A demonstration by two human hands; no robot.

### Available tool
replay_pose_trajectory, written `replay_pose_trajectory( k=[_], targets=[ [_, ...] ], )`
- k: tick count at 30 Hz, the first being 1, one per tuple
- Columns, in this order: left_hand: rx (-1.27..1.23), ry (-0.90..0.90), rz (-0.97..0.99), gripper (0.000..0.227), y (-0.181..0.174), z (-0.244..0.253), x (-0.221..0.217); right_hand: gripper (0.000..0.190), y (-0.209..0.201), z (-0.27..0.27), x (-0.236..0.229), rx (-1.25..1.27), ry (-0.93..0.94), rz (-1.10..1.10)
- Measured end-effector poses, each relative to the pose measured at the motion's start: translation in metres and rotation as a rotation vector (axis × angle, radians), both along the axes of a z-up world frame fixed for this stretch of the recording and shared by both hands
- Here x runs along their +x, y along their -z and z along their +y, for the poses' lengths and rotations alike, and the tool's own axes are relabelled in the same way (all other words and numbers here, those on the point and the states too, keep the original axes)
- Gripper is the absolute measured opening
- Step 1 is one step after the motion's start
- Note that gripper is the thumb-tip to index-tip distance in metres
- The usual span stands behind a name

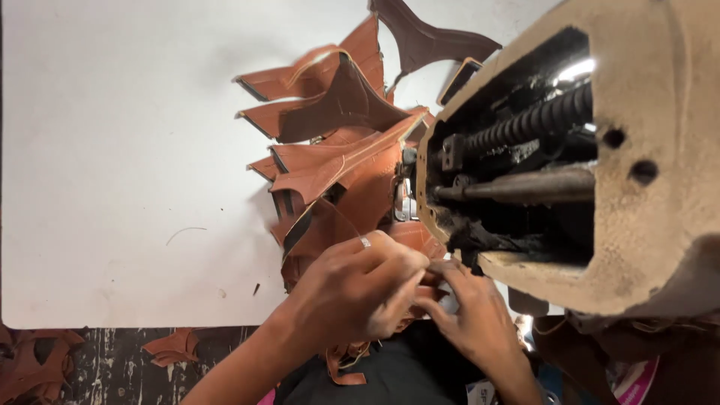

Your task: Stitch leather pieces together using an industrial sewing machine to form shoe upper components.

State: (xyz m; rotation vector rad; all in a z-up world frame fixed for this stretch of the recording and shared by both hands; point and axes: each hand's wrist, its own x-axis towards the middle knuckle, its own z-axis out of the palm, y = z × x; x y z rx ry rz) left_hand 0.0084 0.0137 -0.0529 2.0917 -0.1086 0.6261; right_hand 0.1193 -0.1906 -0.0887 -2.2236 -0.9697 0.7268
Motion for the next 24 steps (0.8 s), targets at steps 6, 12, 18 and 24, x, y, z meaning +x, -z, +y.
replay_pose_trajectory(
  k=[6, 12, 18, 24],
  targets=[
    [0.28, -0.213, 0.615, 0.018, -0.014, -0.014, -0.005, 0.04, -0.001, -0.037, -0.011, -0.197, -0.02, -0.1],
    [-0.199, 0.028, 0.372, 0.025, -0.047, -0.026, -0.016, 0.017, -0.019, -0.049, -0.017, 0.3, 0.329, 0.574],
    [-0.456, -0.236, 0.564, 0.019, -0.047, -0.02, -0.008, 0.025, 0.015, -0.021, -0.028, 0.493, 0.561, 0.621],
    [-0.341, -0.441, 0.513, 0.019, -0.04, 0.007, -0.003, 0.018, -0.012, 0.024, -0.048, 0.392, 0.165, 0.852]
  ],
)
